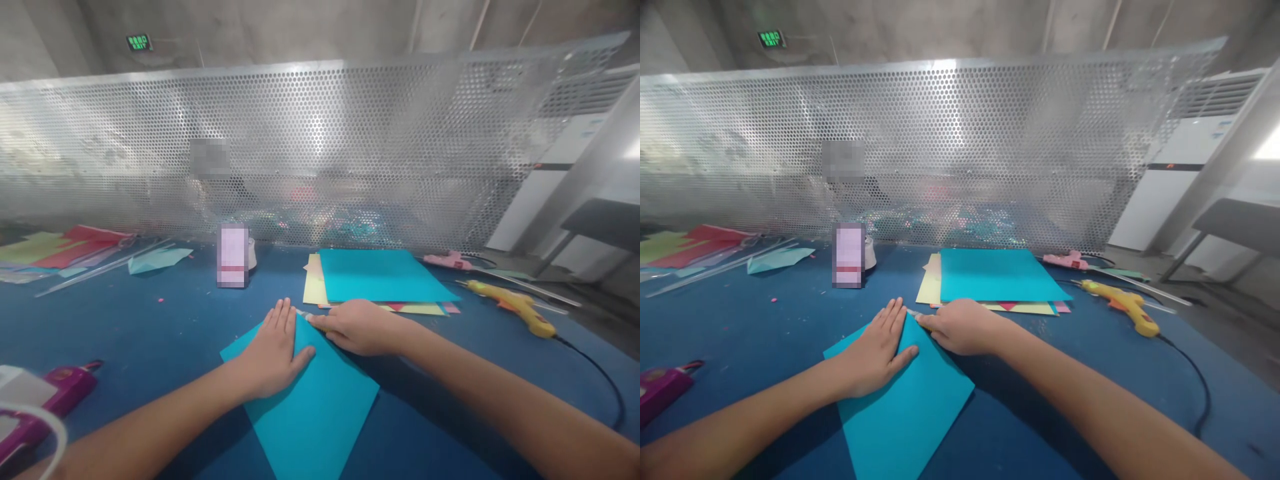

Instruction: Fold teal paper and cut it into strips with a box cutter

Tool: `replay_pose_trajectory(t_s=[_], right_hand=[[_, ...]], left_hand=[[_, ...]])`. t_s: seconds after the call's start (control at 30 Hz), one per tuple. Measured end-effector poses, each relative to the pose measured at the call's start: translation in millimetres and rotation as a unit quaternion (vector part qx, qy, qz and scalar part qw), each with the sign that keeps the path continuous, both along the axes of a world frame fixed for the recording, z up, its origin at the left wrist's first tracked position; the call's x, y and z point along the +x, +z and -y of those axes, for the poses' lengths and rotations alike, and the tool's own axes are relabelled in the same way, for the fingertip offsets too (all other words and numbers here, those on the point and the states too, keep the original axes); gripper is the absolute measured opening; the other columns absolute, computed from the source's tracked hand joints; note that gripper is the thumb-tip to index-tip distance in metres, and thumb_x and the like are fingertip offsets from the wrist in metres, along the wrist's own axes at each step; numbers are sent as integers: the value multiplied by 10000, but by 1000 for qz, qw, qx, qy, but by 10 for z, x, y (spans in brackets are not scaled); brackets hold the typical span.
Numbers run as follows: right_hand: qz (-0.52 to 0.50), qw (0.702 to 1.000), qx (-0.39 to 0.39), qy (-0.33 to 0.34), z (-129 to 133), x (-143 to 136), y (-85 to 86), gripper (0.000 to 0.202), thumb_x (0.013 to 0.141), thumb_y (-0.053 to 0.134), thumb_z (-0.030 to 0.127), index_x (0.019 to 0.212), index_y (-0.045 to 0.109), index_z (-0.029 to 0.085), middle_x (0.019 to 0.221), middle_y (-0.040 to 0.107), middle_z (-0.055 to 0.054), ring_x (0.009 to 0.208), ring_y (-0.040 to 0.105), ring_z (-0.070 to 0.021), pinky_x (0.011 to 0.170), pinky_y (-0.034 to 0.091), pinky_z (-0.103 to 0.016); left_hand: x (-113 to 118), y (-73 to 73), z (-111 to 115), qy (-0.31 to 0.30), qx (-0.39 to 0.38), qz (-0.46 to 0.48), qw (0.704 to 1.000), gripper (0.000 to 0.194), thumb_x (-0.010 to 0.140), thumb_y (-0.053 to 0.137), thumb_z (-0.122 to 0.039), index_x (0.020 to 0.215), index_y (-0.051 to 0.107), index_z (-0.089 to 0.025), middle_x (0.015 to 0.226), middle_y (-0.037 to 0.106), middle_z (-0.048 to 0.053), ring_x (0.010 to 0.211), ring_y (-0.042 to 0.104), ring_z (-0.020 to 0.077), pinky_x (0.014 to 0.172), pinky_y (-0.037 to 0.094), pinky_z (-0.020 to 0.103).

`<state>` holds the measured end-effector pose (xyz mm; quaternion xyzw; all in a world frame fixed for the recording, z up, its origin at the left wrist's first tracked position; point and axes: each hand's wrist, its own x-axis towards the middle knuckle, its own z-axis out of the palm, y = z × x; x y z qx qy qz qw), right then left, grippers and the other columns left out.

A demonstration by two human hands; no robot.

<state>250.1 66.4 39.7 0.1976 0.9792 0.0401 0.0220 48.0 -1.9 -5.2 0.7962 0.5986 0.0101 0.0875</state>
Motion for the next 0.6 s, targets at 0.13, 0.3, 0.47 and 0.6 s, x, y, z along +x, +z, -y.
replay_pose_trajectory(t_s=[0.13, 0.3, 0.47, 0.6], right_hand=[[5, 1000, 6, -15, 18, -33, 4, 425, 964, 362, 277, 1365, 491, 220, 995, 715, -113, 780, 643, -222, 585, 365, -272], [3, 1000, 14, -24, 33, -52, 30, 431, 950, 376, 277, 1363, 485, 225, 984, 710, -107, 745, 637, -220, 551, 326, -270], [19, 999, 7, -43, 132, 233, 91, 429, 907, 432, 259, 1328, 503, 219, 912, 711, -87, 723, 641, -218, 540, 308, -268], [33, 991, -38, -127, 299, 732, 107, 400, 838, 504, 226, 1235, 526, 259, 801, 693, -39, 653, 622, -206, 511, 281, -261]], left_hand=[[-8, -27, 8, -5, 11, 7, 1000, 853, 944, 217, -630, 1493, 157, 20, 1544, 9, 205, 1420, -14, 339, 1161, 157, 502], [-4, 3, 33, -8, 10, 11, 1000, 855, 946, 205, -630, 1495, 129, 21, 1538, 1, 217, 1424, -8, 341, 1152, 164, 511], [-23, 1, 22, -16, 25, 37, 999, 776, 952, 251, -624, 1509, 201, -86, 1554, 34, 182, 1427, 17, 373, 1130, 174, 559], [-47, -23, 1, -29, 34, 49, 998, 665, 959, 262, -611, 1498, 281, -223, 1570, 131, 82, 1430, 47, 396, 1109, 175, 607]])
